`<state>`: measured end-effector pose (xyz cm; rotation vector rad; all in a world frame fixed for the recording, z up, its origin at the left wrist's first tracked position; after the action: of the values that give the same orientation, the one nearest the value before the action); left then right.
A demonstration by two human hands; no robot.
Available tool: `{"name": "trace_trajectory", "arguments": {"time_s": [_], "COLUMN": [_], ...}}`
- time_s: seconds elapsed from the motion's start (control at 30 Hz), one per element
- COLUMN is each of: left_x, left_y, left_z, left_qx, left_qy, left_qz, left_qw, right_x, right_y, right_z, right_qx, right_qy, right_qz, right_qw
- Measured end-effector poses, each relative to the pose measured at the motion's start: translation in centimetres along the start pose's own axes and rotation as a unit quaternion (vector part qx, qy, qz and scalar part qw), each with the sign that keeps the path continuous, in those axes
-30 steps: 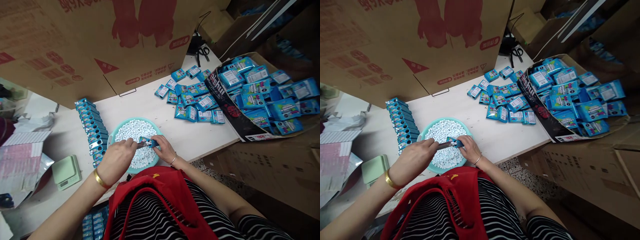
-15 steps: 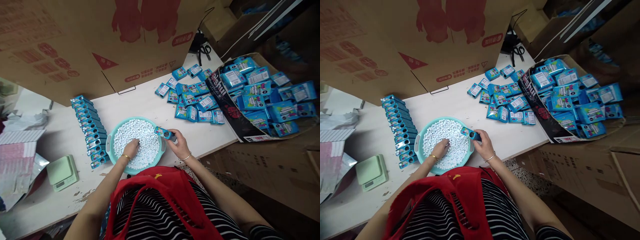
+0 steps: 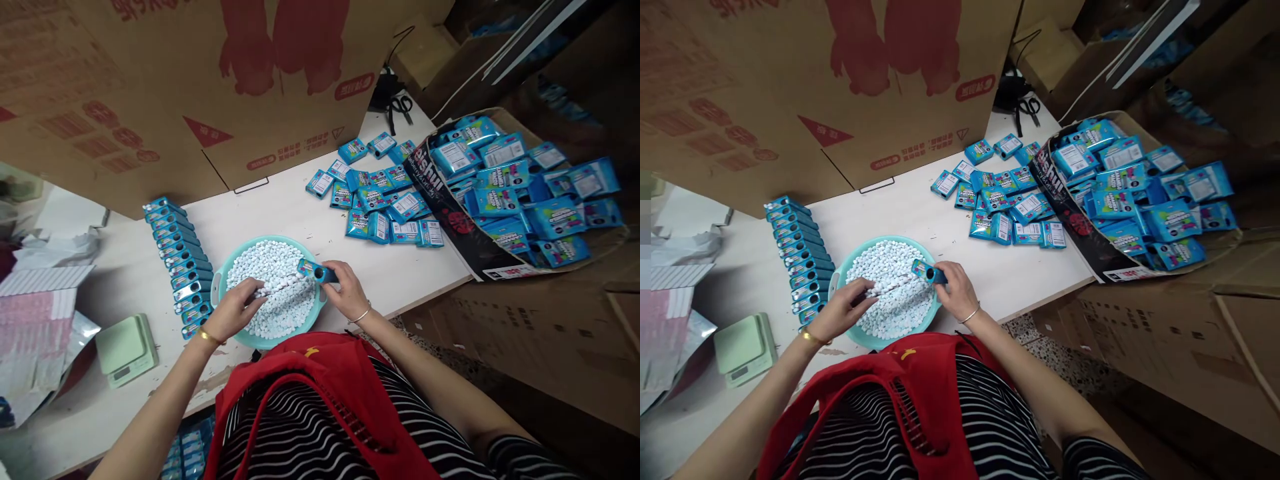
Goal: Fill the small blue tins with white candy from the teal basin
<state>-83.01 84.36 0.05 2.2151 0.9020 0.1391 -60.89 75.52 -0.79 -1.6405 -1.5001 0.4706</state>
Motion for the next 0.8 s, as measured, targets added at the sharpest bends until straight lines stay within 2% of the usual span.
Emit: {"name": "trace_trajectory", "arguments": {"time_s": [0.07,0.13,0.23,0.37,0.43,0.5,0.57,0.6,0.67,0.73,0.8], "left_x": [-0.2,-0.1,0.3,0.7,0.7,0.5,0.4,0.4,0.5,0.6,1.2], "left_y": [1.7,3.3,5.3,8.6,9.9,10.1,8.5,6.9,2.4,-2.6,-6.3], "left_z": [-1.8,-2.7,-3.0,-3.2,-3.3,-3.6,-4.1,-4.3,-3.9,-2.2,0.7], "left_qx": [0.036,0.086,0.182,0.312,0.346,0.35,0.336,0.326,0.3,0.267,0.226], "left_qy": [-0.022,-0.054,-0.096,-0.113,-0.121,-0.118,-0.097,-0.084,-0.07,-0.077,-0.088], "left_qz": [0.009,0.013,-0.006,-0.026,-0.018,-0.007,-0.008,-0.019,-0.059,-0.109,-0.131], "left_qw": [0.999,0.995,0.978,0.943,0.93,0.929,0.937,0.941,0.95,0.954,0.961], "right_x": [0.0,-0.1,-0.2,-0.5,-0.5,-0.5,-0.5,-0.5,-0.4,-0.4,-0.3], "right_y": [-0.8,-1.6,-2.5,-2.9,-2.9,-2.7,-2.4,-2.1,-1.6,-1.1,-0.6], "right_z": [1.1,2.3,3.4,4.1,4.2,4.1,3.9,3.7,3.2,2.5,1.5], "right_qx": [-0.004,-0.001,0.004,0.008,0.009,0.012,0.016,0.02,0.027,0.031,0.032], "right_qy": [-0.024,-0.043,-0.052,-0.061,-0.058,-0.054,-0.05,-0.048,-0.042,-0.033,-0.02], "right_qz": [-0.026,-0.046,-0.07,-0.084,-0.087,-0.088,-0.077,-0.07,-0.056,-0.041,-0.024], "right_qw": [0.999,0.998,0.996,0.995,0.994,0.995,0.996,0.996,0.997,0.998,0.999]}}
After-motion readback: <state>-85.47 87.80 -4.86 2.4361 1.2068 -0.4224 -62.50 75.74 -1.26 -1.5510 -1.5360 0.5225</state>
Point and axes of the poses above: each hand's wrist, its own x-axis towards the middle knuckle, its own z-axis out of the palm, y = z × x, the point moved 7 cm from there along x, towards the middle knuckle, and after that the axes turned 2 degrees about y, right-handed, at the moved point
